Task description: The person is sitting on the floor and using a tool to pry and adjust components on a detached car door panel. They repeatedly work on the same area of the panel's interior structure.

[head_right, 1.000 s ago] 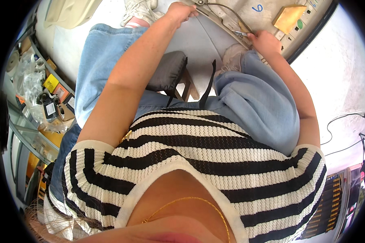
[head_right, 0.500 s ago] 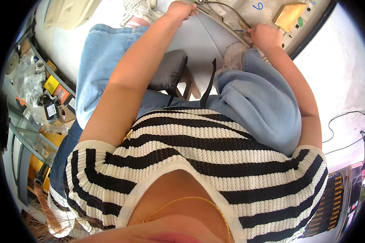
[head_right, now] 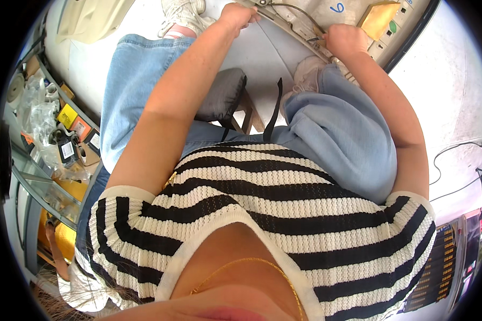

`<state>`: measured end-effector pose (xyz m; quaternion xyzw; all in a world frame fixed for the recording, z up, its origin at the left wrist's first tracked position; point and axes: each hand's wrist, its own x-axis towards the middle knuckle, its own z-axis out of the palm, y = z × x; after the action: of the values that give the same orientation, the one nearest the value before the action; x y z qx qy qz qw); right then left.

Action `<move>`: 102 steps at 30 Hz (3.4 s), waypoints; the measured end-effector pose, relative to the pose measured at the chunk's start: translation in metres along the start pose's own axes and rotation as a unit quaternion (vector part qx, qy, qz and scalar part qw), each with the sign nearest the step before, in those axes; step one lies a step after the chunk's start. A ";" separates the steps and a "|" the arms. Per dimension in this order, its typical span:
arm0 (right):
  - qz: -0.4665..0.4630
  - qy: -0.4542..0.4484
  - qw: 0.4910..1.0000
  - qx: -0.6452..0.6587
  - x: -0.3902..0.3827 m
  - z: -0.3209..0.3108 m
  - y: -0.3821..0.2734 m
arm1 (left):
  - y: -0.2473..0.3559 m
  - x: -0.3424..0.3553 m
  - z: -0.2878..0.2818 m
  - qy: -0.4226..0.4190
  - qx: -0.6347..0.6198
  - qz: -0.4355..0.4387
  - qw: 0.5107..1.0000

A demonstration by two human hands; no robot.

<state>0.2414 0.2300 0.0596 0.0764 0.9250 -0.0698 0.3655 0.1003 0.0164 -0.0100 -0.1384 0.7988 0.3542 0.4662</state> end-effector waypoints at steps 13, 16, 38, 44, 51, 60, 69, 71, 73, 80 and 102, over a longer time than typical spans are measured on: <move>0.110 -0.086 0.986 0.087 -0.019 0.016 0.011 | 0.001 -0.013 -0.019 -0.036 0.013 -0.042 0.998; 0.150 -0.064 0.981 0.104 -0.026 0.029 0.014 | -0.003 -0.031 -0.032 -0.015 -0.006 -0.029 0.999; -0.027 0.139 0.928 0.346 -0.026 0.069 0.009 | -0.032 0.006 -0.043 0.018 0.110 0.033 0.993; 0.002 0.046 0.943 0.330 -0.015 0.049 -0.009 | -0.027 -0.011 -0.055 0.048 0.097 0.138 0.984; -0.030 0.086 0.943 0.321 0.002 0.063 0.010 | -0.020 -0.005 -0.019 0.058 0.149 0.033 0.987; -0.035 0.077 0.945 0.317 0.009 0.064 0.011 | -0.014 0.000 -0.027 0.057 0.184 0.042 0.980; -0.039 0.072 0.945 0.315 0.016 0.068 0.014 | -0.020 0.022 -0.008 0.092 0.298 0.097 0.945; -0.043 0.071 0.945 0.317 0.017 0.070 0.015 | -0.022 0.025 -0.004 0.087 0.301 0.090 0.946; -0.042 0.071 0.945 0.316 0.018 0.070 0.018 | -0.016 0.025 -0.002 0.068 0.297 0.077 0.950; -0.047 0.064 0.946 0.315 0.017 0.076 0.020 | -0.015 0.024 0.004 0.049 0.299 0.088 0.949; 0.049 0.064 0.978 0.194 0.059 0.021 0.024 | 0.022 0.113 -0.020 -0.089 0.188 0.056 0.977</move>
<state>0.2174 0.2545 0.0027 0.1954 0.9105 -0.2250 0.2867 0.0159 0.0305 -0.0889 0.0284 0.8130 0.2341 0.5323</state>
